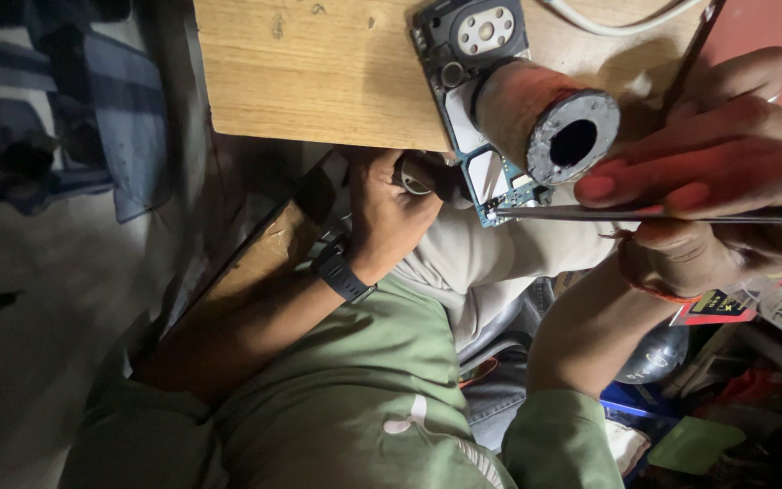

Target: The person works on a phone motherboard at a cluttered repair bench. They hold the board against the desk, apply a heated soldering tool to its edge, then pick up the board, peel a white sticker or shield from it, wipe it with a cloth, and handle small components and a perforated plate.

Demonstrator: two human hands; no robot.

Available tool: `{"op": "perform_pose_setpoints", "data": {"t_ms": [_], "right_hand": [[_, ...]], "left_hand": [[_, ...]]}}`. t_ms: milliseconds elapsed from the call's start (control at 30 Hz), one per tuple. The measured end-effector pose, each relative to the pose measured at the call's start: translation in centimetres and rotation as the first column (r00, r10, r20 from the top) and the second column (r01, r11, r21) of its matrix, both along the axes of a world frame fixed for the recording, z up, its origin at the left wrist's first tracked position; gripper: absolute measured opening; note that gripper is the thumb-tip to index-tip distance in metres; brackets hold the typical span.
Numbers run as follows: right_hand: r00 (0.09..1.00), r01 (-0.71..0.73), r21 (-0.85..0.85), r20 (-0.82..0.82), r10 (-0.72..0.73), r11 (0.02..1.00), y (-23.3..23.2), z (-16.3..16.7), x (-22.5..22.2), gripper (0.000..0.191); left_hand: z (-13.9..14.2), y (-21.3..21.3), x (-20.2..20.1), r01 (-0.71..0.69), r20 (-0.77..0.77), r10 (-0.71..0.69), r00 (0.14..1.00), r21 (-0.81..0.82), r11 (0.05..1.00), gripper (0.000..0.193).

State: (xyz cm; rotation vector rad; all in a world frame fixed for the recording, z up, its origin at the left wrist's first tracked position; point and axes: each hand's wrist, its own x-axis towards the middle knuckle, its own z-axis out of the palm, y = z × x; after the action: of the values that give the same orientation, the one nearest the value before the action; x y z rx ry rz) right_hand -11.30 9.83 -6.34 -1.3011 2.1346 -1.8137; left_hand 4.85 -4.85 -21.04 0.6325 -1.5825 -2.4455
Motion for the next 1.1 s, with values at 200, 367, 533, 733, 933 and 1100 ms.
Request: {"op": "perform_pose_setpoints", "data": {"t_ms": [200,367,533,733,933,1100], "right_hand": [[0.996,-0.075,-0.002,-0.056,0.074,0.997,-0.1,0.4,-0.6,0.027],[0.997,-0.062,0.023,-0.039,0.063,0.998,0.0,0.4,-0.2,0.028],[0.998,-0.055,0.066,-0.006,0.055,0.996,0.4,0.6,-0.3,0.027],[0.999,-0.034,0.058,0.027,0.032,0.998,0.9,0.2,-0.1,0.025],[0.995,-0.083,0.043,-0.045,0.085,0.996,0.5,0.3,-0.8,0.024],[0.997,-0.076,0.024,0.003,0.076,0.997,-0.8,0.8,-0.4,0.024]], "left_hand": [[-0.3,0.1,0.1,0.007,-0.037,-0.007,0.999,0.017,1.0,0.03],[-0.6,0.0,0.4,0.029,-0.026,-0.029,0.999,0.009,1.0,0.03],[-1.0,0.3,0.6,0.007,0.003,-0.007,1.0,0.013,1.0,0.034],[-1.2,0.2,0.7,0.028,-0.036,-0.029,0.999,-0.039,0.999,0.033],[-0.4,-0.2,0.4,0.05,-0.025,-0.05,0.998,0.0,0.999,0.03],[-0.5,-0.3,0.4,0.045,-0.004,-0.046,0.999,-0.038,0.998,0.029]]}}
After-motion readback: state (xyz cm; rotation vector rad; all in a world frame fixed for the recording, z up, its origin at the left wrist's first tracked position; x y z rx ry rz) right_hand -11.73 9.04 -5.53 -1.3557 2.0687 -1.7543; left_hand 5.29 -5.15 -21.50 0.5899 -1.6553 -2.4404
